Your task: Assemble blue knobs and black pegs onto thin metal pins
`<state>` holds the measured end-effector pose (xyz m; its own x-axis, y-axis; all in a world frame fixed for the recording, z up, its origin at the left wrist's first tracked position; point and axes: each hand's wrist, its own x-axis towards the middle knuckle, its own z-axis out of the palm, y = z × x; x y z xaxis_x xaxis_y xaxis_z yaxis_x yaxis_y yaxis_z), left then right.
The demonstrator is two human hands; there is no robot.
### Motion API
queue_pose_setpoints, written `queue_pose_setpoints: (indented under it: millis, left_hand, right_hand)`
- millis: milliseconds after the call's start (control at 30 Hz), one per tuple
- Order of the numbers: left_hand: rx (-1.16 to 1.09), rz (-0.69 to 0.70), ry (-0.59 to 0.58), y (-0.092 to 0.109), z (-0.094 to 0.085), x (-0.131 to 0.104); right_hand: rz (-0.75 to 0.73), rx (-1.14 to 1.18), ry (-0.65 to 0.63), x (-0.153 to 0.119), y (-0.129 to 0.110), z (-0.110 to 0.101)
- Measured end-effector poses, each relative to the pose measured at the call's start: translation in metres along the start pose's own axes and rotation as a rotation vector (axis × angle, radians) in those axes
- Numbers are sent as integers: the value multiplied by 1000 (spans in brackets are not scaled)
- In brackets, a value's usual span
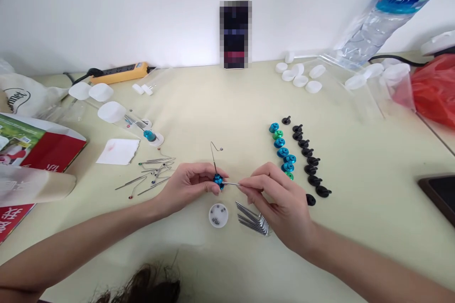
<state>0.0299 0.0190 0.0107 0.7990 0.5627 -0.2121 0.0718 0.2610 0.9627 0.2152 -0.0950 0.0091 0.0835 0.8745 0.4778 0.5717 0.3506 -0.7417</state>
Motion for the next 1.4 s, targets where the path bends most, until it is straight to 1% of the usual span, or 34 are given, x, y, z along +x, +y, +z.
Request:
queue_pose_setpoints:
  millis: [133, 367, 600, 800, 1000, 1167, 1300, 1400]
  left_hand:
    - [5, 16, 16, 1, 2, -1]
    - [2, 16, 3, 1, 3, -1]
    - [9, -13, -4, 1, 3, -2]
    - [10, -29, -9, 1, 4, -3]
    - [34, -16, 1, 2, 4, -4]
    - [-55, -22, -6, -1, 6, -5]
    - [-149, -85, -51, -3, 7, -6]
    - [-158, -99, -56, -4, 7, -5]
  right_hand:
    - [-53, -87, 42, -2, 0, 1]
    - [-132, -146, 46, 0, -3, 3]
    - [-115, -152, 33, -2, -3, 3]
    - [-144, -158, 45, -3, -2, 3]
    - [-167, -169, 44, -2, -3, 2]
    - [-190, -168, 41, -3, -2, 0]
    - [-184, -168, 21, -5, -1, -1]
    - [-192, -182, 19, -6, 0, -2]
